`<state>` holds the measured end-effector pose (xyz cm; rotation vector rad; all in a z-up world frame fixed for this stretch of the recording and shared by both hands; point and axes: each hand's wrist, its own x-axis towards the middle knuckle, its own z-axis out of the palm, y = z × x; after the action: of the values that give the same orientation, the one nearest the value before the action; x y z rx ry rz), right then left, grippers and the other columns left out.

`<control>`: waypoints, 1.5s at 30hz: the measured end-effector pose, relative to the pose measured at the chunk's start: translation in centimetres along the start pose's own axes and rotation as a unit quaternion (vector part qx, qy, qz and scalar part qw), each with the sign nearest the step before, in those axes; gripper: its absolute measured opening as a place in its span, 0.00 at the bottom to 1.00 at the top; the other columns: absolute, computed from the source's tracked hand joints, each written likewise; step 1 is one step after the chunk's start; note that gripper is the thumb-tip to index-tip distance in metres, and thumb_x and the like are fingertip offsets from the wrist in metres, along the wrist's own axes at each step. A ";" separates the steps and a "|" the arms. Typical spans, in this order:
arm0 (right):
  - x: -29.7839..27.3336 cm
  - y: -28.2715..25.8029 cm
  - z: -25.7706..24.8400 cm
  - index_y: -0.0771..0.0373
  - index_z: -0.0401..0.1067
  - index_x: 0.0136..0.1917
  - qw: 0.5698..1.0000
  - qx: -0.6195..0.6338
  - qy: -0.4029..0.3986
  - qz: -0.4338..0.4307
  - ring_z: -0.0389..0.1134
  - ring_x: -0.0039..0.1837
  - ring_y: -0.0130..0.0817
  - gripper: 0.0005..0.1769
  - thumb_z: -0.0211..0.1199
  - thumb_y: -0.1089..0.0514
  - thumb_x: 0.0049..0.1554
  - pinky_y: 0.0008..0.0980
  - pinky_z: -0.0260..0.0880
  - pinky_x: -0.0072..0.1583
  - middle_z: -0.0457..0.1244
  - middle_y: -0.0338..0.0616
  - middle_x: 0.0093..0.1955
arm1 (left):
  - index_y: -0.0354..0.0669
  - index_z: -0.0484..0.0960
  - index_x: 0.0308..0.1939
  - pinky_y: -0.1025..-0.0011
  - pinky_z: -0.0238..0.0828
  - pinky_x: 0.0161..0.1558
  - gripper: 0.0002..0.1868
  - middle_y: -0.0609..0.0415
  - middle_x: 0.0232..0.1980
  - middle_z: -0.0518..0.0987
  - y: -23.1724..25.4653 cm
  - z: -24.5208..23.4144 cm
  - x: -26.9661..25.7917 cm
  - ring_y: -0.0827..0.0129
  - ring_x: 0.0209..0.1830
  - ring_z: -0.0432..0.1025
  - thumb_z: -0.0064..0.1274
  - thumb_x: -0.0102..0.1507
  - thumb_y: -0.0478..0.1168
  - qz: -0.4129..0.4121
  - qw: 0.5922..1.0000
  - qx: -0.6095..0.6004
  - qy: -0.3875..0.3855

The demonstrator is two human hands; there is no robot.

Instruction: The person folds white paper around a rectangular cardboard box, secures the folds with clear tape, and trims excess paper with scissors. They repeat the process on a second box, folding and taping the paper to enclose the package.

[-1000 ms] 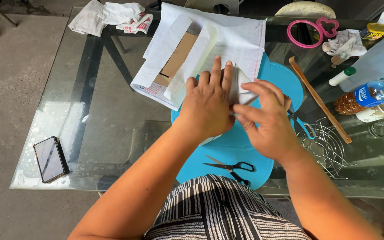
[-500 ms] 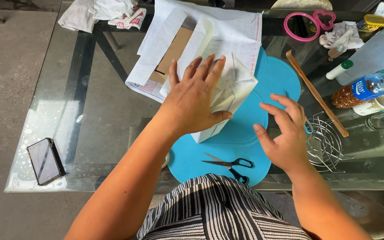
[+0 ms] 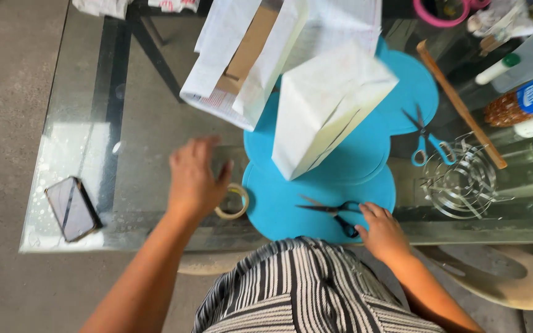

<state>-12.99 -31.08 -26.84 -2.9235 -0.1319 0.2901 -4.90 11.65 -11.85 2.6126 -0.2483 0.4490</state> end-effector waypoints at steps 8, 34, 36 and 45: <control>0.1 -1.3 4.2 0.56 0.62 0.75 0.996 -0.019 -0.060 0.068 0.59 0.74 0.45 0.36 0.64 0.51 0.55 0.42 0.63 0.70 0.57 0.40 0.75 | 0.44 0.77 0.60 0.50 0.60 0.63 0.28 0.48 0.60 0.75 -4.4 12.3 -9.6 0.51 0.64 0.67 0.63 0.57 0.46 -0.020 0.963 0.063 -0.262; 2.3 -10.7 -20.1 0.61 0.69 0.73 0.892 0.081 0.417 -0.153 0.54 0.74 0.55 0.27 0.65 0.53 0.62 0.51 0.56 0.73 0.56 0.53 0.74 | 0.54 0.80 0.61 0.43 0.61 0.65 0.25 0.47 0.75 0.66 13.5 -1.1 10.9 0.35 0.72 0.58 0.61 0.64 0.58 0.312 0.949 -0.042 0.015; 4.0 -12.7 -23.0 0.60 0.69 0.75 0.892 0.036 0.414 -0.179 0.49 0.79 0.58 0.28 0.64 0.50 0.64 0.55 0.52 0.75 0.52 0.56 0.78 | 0.54 0.81 0.59 0.43 0.61 0.64 0.24 0.47 0.74 0.67 13.5 -1.2 10.8 0.36 0.72 0.59 0.61 0.63 0.56 0.307 0.950 -0.051 0.022; 6.4 -14.4 -24.2 0.54 0.79 0.66 0.885 -0.050 0.417 -0.200 0.47 0.83 0.53 0.21 0.62 0.42 0.68 0.58 0.46 0.75 0.56 0.49 0.78 | 0.54 0.80 0.57 0.43 0.61 0.66 0.23 0.48 0.73 0.68 13.8 -0.7 10.4 0.38 0.72 0.60 0.62 0.62 0.55 0.288 0.956 -0.042 0.034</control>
<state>-2.77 -20.94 -1.81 -2.7343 -0.6003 -1.0420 1.14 -1.05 -1.67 2.4021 -0.9938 0.6992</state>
